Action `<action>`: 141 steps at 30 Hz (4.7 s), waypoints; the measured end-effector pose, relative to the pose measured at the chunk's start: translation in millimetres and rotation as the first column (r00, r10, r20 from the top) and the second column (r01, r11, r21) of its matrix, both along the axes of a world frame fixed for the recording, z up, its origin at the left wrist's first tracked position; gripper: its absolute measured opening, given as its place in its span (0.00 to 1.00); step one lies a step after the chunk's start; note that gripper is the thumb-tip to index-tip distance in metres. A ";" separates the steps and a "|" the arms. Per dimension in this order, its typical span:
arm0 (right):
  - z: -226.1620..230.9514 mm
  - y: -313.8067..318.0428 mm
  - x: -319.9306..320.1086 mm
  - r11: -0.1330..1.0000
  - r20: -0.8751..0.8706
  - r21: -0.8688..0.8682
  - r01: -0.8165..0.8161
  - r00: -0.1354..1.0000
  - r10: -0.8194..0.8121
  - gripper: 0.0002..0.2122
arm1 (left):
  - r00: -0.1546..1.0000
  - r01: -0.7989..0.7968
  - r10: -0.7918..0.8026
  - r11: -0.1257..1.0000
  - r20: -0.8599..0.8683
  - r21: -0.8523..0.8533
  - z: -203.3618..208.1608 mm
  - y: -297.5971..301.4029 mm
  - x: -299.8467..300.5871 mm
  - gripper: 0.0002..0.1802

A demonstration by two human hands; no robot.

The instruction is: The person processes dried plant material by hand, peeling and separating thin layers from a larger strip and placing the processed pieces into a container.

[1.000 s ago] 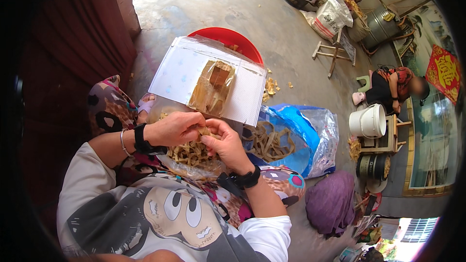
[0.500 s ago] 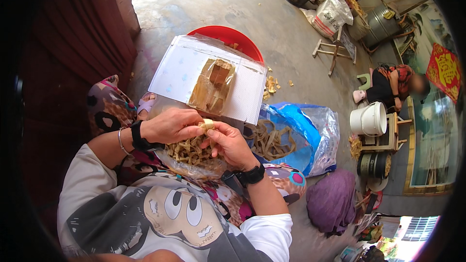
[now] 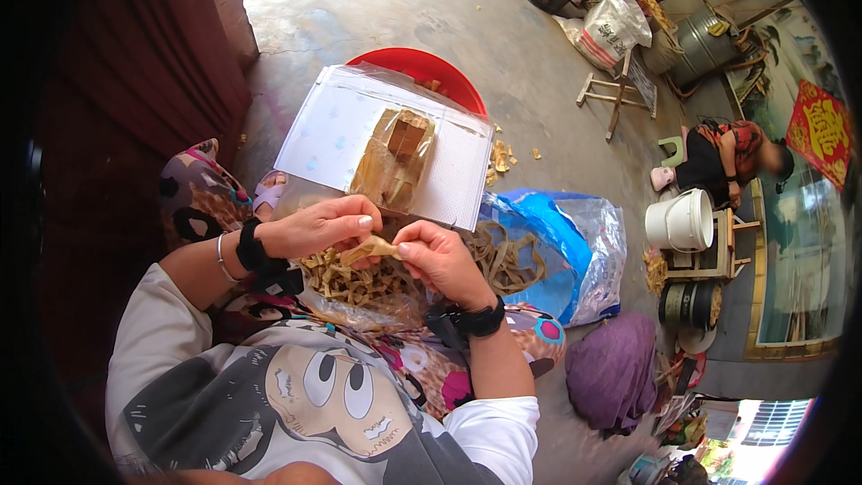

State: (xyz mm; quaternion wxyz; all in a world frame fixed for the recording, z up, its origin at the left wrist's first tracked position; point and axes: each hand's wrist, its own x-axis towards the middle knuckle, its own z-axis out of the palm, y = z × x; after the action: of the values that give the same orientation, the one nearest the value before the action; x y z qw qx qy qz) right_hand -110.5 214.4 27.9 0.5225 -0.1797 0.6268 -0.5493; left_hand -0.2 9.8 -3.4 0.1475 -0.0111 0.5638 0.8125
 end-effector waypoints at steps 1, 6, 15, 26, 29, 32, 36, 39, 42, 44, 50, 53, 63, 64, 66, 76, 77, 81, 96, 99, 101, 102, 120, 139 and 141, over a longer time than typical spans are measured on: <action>-1.8 -2.4 2.3 0.999 0.015 -0.013 -0.037 0.999 0.038 0.06 | 0.997 0.039 -0.047 0.993 0.066 0.115 1.1 3.7 0.8 0.13; -0.2 -12.2 9.8 0.996 0.037 -0.036 -0.078 0.996 0.079 0.06 | 0.977 0.048 -0.094 0.972 0.193 0.231 0.4 5.6 3.6 0.08; 5.7 -6.7 -6.0 0.990 -0.209 0.036 -0.140 0.967 0.144 0.08 | 0.990 -0.018 -0.018 0.969 -0.143 -0.246 6.1 -14.0 1.4 0.02; -14.6 -32.0 -22.2 0.977 -0.990 0.097 0.191 0.117 0.076 0.06 | 0.723 -0.652 -0.336 -0.042 -0.603 -0.757 16.4 -26.3 -21.0 0.13; -25.5 -10.0 -30.0 0.936 -0.970 0.231 0.265 0.138 0.200 0.07 | 0.823 -0.511 -0.331 -0.077 -0.462 -0.856 20.9 -31.4 -11.2 0.15; 0.8 -18.5 -4.4 0.976 -0.233 0.164 0.144 0.967 -0.103 0.10 | 0.638 -0.711 -0.220 0.201 -0.738 -0.674 21.0 -14.5 -3.1 0.16; 10.4 -19.3 18.7 0.996 -0.022 0.025 -0.081 0.996 0.082 0.10 | 0.584 -0.648 -0.374 0.320 -0.721 -0.691 12.1 -11.9 0.0 0.18; 16.2 -8.0 3.4 0.973 -0.139 0.161 -0.164 0.972 0.187 0.09 | 0.689 -0.672 -0.028 0.351 -0.724 -0.652 12.7 -23.4 0.7 0.12; 17.7 3.2 -1.1 0.985 0.086 -0.156 -0.073 0.993 0.087 0.09 | 0.842 -0.509 0.052 0.410 -0.538 -0.757 0.1 -27.6 -0.5 0.08; 17.4 -2.3 5.6 0.977 0.043 -0.210 -0.022 0.999 0.031 0.14 | 0.985 -0.003 -0.143 0.537 -0.094 -0.844 -4.5 -16.3 1.1 0.10; -9.7 -12.3 20.6 0.999 -0.435 -0.012 -0.045 0.900 0.035 0.11 | 0.982 0.189 -0.187 0.979 0.041 -0.072 11.4 -16.3 -0.5 0.12; -1.7 -13.5 21.1 0.984 -0.057 -0.142 0.109 0.991 -0.118 0.10 | 0.992 -0.062 0.055 0.997 -0.114 -0.054 9.7 -3.9 -1.0 0.14; -30.6 -8.7 22.6 0.942 0.552 -0.138 0.305 0.814 -0.183 0.10 | 0.772 -0.385 -0.027 0.775 -0.636 -0.500 2.9 10.4 -4.0 0.11; -29.2 -9.5 21.8 0.954 0.548 -0.152 0.258 0.825 -0.136 0.10 | 0.732 -0.340 -0.041 0.844 -0.680 -0.416 9.1 13.8 -2.6 0.11; -28.2 -10.6 21.9 0.972 0.538 -0.178 0.156 0.842 -0.037 0.12 | 0.869 -0.216 -0.085 0.820 -0.487 -0.529 9.6 11.1 1.3 0.07; -39.0 -13.2 32.5 0.979 0.001 -0.150 0.142 0.990 -0.143 0.12 | 0.860 -0.423 -0.026 0.521 -0.510 -0.741 -4.5 11.2 0.1 0.08; -33.5 -10.9 28.5 0.980 0.209 -0.152 0.125 0.974 -0.092 0.12 | 0.849 -0.443 -0.054 0.471 -0.526 -0.763 -4.4 8.5 0.1 0.08; -29.7 -9.8 21.6 0.978 0.426 -0.139 0.152 0.901 -0.080 0.11 | 0.738 -0.523 -0.158 0.479 -0.656 -0.704 -3.8 7.0 1.4 0.09; -14.9 -4.4 4.8 0.988 -0.012 -0.054 0.143 0.989 -0.144 0.11 | 0.882 -0.341 0.048 0.752 -0.469 -0.564 13.6 6.6 3.7 0.11; -13.8 -12.5 16.8 0.998 -0.093 -0.064 -0.005 0.996 -0.001 0.12 | 0.851 -0.411 0.000 0.622 -0.525 -0.667 4.9 12.3 4.6 0.13; -15.4 -13.8 19.3 0.997 -0.070 -0.068 0.022 0.997 -0.027 0.11 | 0.842 -0.385 -0.114 0.559 -0.528 -0.734 5.0 10.0 3.0 0.13; -14.9 -15.9 20.5 0.997 -0.053 -0.070 0.033 0.998 -0.037 0.11 | 0.869 -0.342 -0.086 0.608 -0.487 -0.716 4.4 8.6 3.6 0.12; 1.2 -5.7 4.6 0.997 0.054 -0.041 -0.059 0.997 0.061 0.06 | 0.985 0.098 -0.121 0.980 0.126 0.172 9.5 6.0 2.1 0.11; 8.7 -8.7 -16.0 0.965 -0.567 0.202 -0.165 0.784 0.253 0.08 | 0.830 -0.406 -0.105 0.559 -0.547 -0.723 21.7 -15.4 -6.5 0.08; 14.2 -18.6 -13.3 0.988 -0.738 0.154 0.000 0.665 0.115 0.07 | 0.642 -0.695 -0.177 0.275 -0.746 -0.664 17.3 -17.2 -15.8 0.11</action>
State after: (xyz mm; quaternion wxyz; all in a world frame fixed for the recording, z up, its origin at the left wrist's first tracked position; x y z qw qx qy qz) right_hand -123.7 195.8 42.1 0.2496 -0.3707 0.8164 -0.3656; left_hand -16.0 -7.4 13.9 -0.2674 0.1125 0.9156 0.2786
